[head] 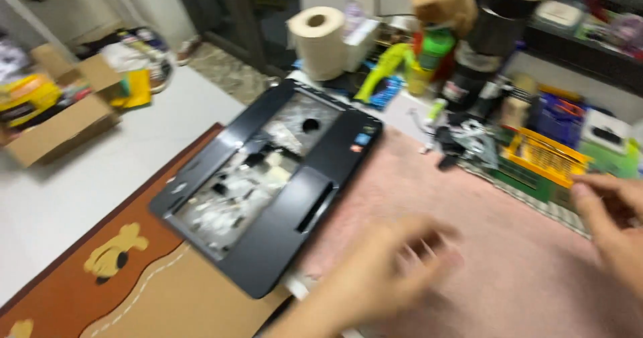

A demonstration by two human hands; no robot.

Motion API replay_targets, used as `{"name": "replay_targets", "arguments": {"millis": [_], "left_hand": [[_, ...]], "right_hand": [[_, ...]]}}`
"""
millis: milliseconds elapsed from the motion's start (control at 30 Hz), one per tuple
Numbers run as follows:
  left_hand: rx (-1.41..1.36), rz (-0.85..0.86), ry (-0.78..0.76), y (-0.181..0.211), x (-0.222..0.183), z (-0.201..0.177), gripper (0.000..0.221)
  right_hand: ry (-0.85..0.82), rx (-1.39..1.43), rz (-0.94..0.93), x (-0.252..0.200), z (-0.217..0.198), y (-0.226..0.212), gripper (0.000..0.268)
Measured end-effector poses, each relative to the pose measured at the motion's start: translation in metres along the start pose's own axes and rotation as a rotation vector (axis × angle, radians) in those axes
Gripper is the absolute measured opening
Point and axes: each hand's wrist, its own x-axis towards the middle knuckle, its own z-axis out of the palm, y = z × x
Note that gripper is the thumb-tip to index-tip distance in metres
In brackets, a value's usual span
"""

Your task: The person is seen removing a CPU from a laptop motherboard, along with other components like RAM, using a screwdriver and then cleaning the laptop shell with a brush.

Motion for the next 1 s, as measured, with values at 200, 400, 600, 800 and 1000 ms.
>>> {"name": "replay_targets", "arguments": {"millis": [200, 400, 600, 800, 1000], "left_hand": [[0.705, -0.407, 0.639, -0.034, -0.053, -0.169, 0.040], [0.752, -0.780, 0.820, -0.081, -0.102, -0.251, 0.051], [0.573, -0.756, 0.655, -0.081, -0.095, -0.257, 0.061], [0.690, -0.684, 0.658, -0.109, -0.087, -0.255, 0.065], [0.672, -0.667, 0.694, -0.101, -0.083, -0.252, 0.059]], "right_hand": [[-0.250, 0.142, 0.076, -0.023, 0.058, -0.206, 0.020], [-0.622, 0.283, 0.374, -0.051, 0.124, -0.296, 0.027], [-0.668, 0.287, 0.482, -0.057, 0.150, -0.323, 0.023], [-0.622, 0.577, 0.730, -0.058, 0.162, -0.310, 0.028], [-0.669, 0.871, 1.005, -0.060, 0.157, -0.304, 0.038]]}}
